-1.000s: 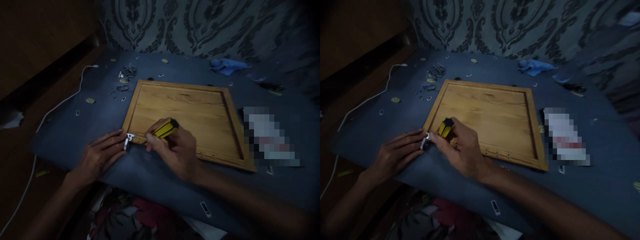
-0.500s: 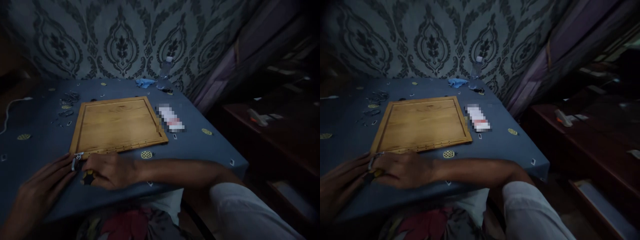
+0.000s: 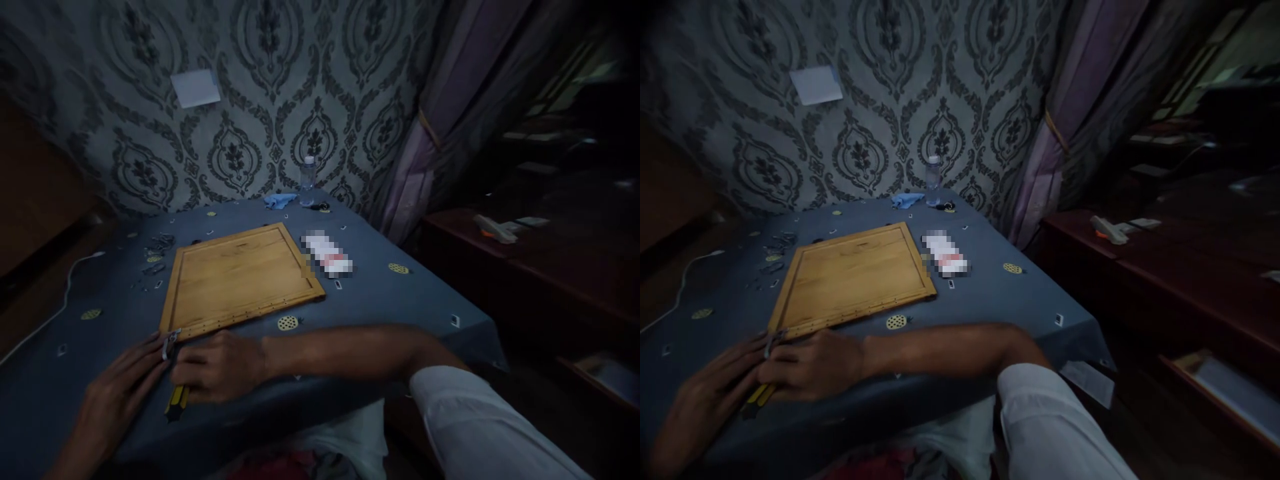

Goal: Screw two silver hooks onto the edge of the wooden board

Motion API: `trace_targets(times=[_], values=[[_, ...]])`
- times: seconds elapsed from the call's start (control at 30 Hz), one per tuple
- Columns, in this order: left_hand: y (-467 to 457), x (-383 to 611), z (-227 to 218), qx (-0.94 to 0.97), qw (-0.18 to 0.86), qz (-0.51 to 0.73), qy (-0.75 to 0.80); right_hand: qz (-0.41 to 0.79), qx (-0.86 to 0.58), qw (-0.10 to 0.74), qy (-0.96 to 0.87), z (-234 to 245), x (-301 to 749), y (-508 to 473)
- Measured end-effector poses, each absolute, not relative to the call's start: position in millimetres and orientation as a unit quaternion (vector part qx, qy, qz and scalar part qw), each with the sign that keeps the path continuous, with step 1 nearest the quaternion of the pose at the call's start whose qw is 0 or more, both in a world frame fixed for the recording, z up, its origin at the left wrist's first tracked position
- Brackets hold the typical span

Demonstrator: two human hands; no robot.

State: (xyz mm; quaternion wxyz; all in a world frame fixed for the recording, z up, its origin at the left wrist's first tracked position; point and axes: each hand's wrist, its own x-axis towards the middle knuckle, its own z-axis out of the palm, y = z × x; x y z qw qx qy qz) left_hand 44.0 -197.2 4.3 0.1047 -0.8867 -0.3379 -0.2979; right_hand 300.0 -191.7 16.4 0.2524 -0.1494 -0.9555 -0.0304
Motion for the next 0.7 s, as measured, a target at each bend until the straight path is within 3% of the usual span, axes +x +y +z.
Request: trace_targets(times=[0.37,0.7], values=[[-204.6,60.7,8.6,-0.878,0.089,-0.300,-0.362,-0.028,-0.076,0.402,-0.912,4.2,310.7,-190.9],[-212.7,62.2,1.0,-0.868,0.029,-0.286,-0.406,0.188,-0.139,0.479,-0.846,16.2,324.0,-187.8]])
